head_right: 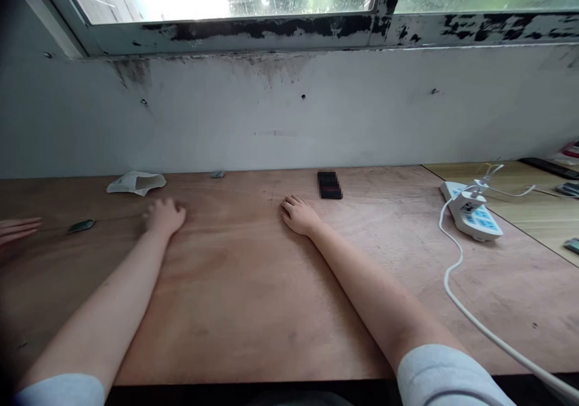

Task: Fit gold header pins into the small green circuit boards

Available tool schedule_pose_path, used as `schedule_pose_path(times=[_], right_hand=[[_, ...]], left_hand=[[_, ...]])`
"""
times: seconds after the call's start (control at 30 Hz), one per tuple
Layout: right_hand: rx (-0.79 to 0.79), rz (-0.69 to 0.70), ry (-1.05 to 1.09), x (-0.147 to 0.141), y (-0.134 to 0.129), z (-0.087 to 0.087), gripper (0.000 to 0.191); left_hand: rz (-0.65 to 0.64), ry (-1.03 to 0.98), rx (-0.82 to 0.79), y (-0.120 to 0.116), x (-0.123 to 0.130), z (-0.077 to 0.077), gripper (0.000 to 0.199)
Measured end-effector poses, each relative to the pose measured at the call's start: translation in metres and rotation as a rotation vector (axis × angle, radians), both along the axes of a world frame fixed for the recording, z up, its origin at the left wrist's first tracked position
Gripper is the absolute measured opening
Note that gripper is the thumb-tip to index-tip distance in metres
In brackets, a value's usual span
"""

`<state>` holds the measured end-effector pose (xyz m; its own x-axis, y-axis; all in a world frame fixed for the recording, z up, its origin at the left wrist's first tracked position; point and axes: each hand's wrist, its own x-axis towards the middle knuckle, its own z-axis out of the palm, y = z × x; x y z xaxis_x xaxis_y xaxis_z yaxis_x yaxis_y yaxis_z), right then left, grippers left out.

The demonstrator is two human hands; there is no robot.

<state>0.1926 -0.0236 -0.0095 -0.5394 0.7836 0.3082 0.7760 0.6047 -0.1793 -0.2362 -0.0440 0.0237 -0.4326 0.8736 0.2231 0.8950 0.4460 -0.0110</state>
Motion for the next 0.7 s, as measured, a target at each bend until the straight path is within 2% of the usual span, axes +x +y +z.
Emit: schedule_pose_path(times=[0.13, 0.2, 0.27, 0.37, 0.57, 0.63, 0.7], right_hand=[[0.018, 0.006, 0.004, 0.000, 0.000, 0.000, 0.038], [0.021, 0.011, 0.012, -0.001, 0.000, 0.000, 0.036], [0.013, 0.001, 0.018, -0.001, 0.001, -0.001, 0.036], [-0.010, -0.021, 0.024, 0.000, 0.002, -0.002, 0.038], [-0.031, -0.020, 0.069, 0.000, 0.004, -0.006, 0.041], [-0.046, -0.052, 0.115, 0.000, 0.005, -0.007, 0.053], [-0.045, -0.093, 0.184, 0.003, 0.008, -0.007, 0.069]], left_hand=[[0.444, -0.098, 0.013, -0.017, -0.106, -0.006, 0.068], [0.546, -0.116, 0.052, -0.025, -0.138, -0.009, 0.073], [0.589, -0.188, 0.029, -0.028, -0.153, -0.010, 0.077], [0.612, -0.255, -0.033, -0.026, -0.155, -0.007, 0.076], [0.593, -0.052, -0.057, -0.012, -0.144, -0.008, 0.062], [0.531, 0.003, -0.077, -0.009, -0.130, -0.011, 0.058], [0.394, 0.040, -0.094, -0.006, -0.104, -0.012, 0.055]])
